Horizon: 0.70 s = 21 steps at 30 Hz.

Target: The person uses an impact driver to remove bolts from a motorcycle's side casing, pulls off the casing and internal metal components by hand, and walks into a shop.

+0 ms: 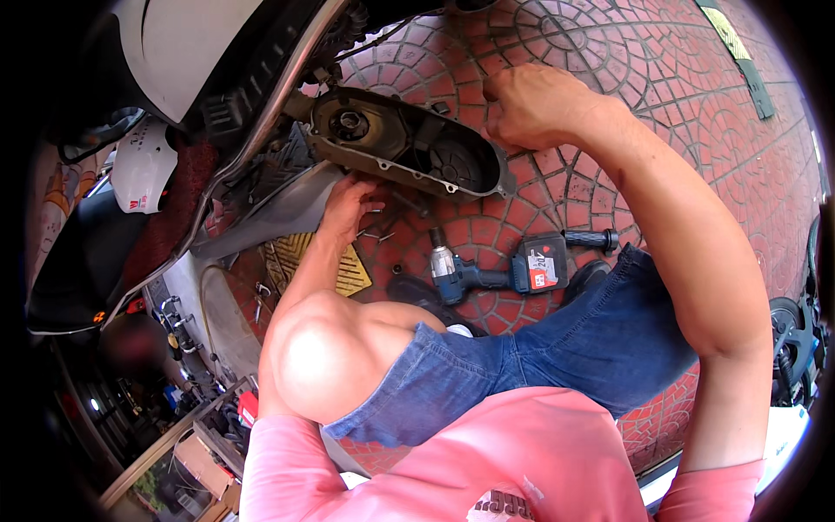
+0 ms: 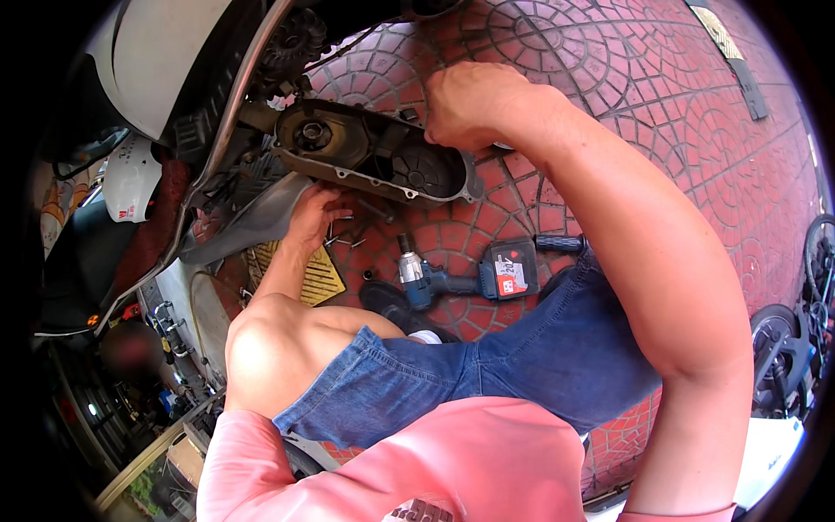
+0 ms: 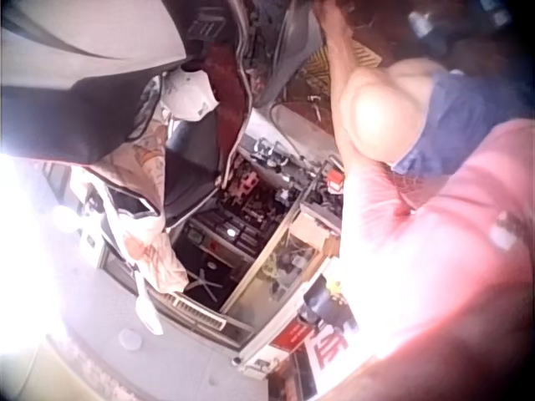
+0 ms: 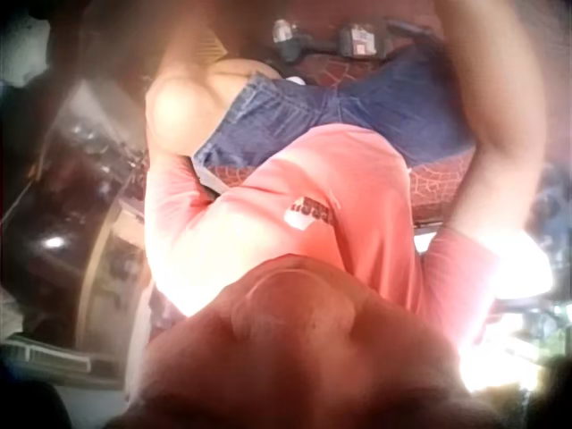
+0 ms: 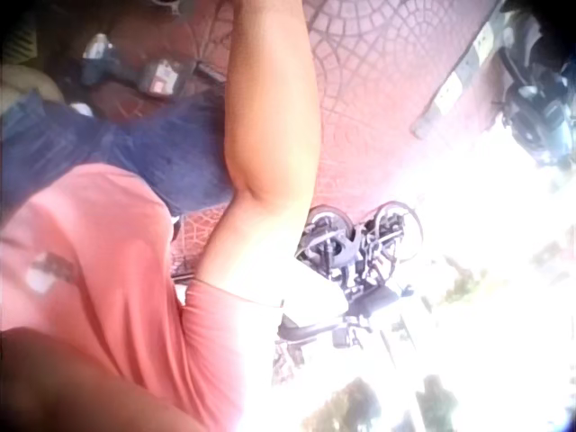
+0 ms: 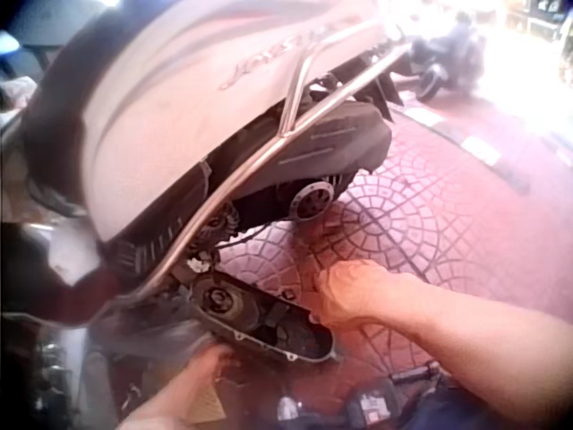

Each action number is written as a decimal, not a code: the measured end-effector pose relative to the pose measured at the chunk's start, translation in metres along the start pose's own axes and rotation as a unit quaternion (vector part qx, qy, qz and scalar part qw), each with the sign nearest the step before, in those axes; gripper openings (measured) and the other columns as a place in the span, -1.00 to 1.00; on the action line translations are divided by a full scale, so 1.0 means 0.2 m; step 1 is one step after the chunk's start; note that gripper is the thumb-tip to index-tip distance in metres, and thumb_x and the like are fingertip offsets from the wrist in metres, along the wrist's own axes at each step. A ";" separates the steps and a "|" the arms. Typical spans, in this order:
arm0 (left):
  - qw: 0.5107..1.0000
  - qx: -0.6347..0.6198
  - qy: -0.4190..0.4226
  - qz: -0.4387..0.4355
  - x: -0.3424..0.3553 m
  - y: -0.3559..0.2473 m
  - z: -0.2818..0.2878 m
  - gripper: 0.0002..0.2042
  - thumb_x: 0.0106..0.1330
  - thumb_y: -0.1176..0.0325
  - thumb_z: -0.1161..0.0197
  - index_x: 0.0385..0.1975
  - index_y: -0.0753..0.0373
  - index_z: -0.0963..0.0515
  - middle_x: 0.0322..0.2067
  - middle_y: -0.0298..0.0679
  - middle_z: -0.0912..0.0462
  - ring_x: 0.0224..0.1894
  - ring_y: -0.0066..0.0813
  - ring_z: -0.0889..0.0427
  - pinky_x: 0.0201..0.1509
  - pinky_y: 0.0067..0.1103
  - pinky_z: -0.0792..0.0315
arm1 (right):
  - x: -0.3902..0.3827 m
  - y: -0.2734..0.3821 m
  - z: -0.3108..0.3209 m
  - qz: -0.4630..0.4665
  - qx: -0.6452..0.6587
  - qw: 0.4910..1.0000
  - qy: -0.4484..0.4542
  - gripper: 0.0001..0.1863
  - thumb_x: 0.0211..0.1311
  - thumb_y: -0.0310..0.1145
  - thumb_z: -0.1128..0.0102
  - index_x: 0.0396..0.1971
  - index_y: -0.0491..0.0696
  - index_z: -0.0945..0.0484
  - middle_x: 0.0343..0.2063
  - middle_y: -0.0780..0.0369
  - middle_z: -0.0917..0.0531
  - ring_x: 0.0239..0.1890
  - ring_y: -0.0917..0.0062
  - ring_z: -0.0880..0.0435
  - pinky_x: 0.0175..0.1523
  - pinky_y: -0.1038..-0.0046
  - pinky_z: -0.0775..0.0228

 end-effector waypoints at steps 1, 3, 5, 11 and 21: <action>0.999 0.036 0.013 0.022 0.01 0.00 -0.01 -0.71 0.43 0.37 -0.17 0.09 0.28 -0.54 -0.01 -0.22 -0.67 -0.03 -0.39 -0.68 -0.08 -0.43 -0.63 | -0.02 -0.02 0.01 -0.005 0.006 1.000 -0.005 -0.54 0.17 -0.12 -0.33 -0.06 -0.17 -0.68 -0.25 -0.07 -0.75 -0.05 0.07 -0.74 0.07 0.13 -0.55; 0.991 0.109 0.038 0.067 0.03 0.01 -0.04 -0.67 0.43 0.33 -0.18 0.15 0.27 -0.54 -0.03 -0.25 -0.68 -0.05 -0.40 -0.69 -0.15 -0.48 -0.59 | -0.04 -0.05 0.00 -0.012 -0.003 1.000 -0.011 -0.56 0.16 -0.15 -0.32 -0.08 -0.17 -0.67 -0.29 -0.07 -0.75 -0.08 0.06 -0.74 0.05 0.13 -0.55; 0.975 0.191 0.056 0.094 0.03 0.04 -0.07 -0.66 0.44 0.31 -0.19 0.15 0.28 -0.54 0.00 -0.23 -0.68 -0.06 -0.40 -0.70 -0.16 -0.48 -0.57 | -0.06 -0.04 0.01 -0.017 -0.017 1.000 -0.001 -0.57 0.17 -0.14 -0.33 -0.09 -0.17 -0.67 -0.30 -0.07 -0.75 -0.09 0.06 -0.74 0.04 0.13 -0.55; 0.953 0.286 0.058 0.087 0.03 0.06 -0.19 -0.64 0.46 0.24 -0.20 0.15 0.27 -0.54 -0.03 -0.20 -0.70 -0.16 -0.38 -0.73 -0.25 -0.52 -0.58 | -0.10 -0.09 -0.01 -0.026 -0.004 0.999 -0.018 -0.55 0.19 -0.10 -0.36 -0.10 -0.17 -0.67 -0.32 -0.05 -0.75 -0.11 0.05 -0.75 0.01 0.13 -0.56; 0.986 0.050 0.014 0.158 0.10 0.16 -0.21 -0.74 0.39 0.44 -0.09 0.01 0.34 -0.57 -0.11 -0.05 -0.75 -0.19 -0.27 -0.75 -0.25 -0.39 -0.65 | -0.14 -0.13 0.08 -0.006 0.030 0.999 -0.027 -0.62 0.17 -0.13 -0.33 -0.26 -0.19 -0.69 -0.35 -0.05 -0.74 -0.15 0.05 -0.75 -0.02 0.11 -0.57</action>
Point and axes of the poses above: each hand's wrist, its own x-axis towards the middle knuckle, its own z-axis out of the back of the hand, y = z × x, the point moved 1 cm from there along x, towards the middle knuckle
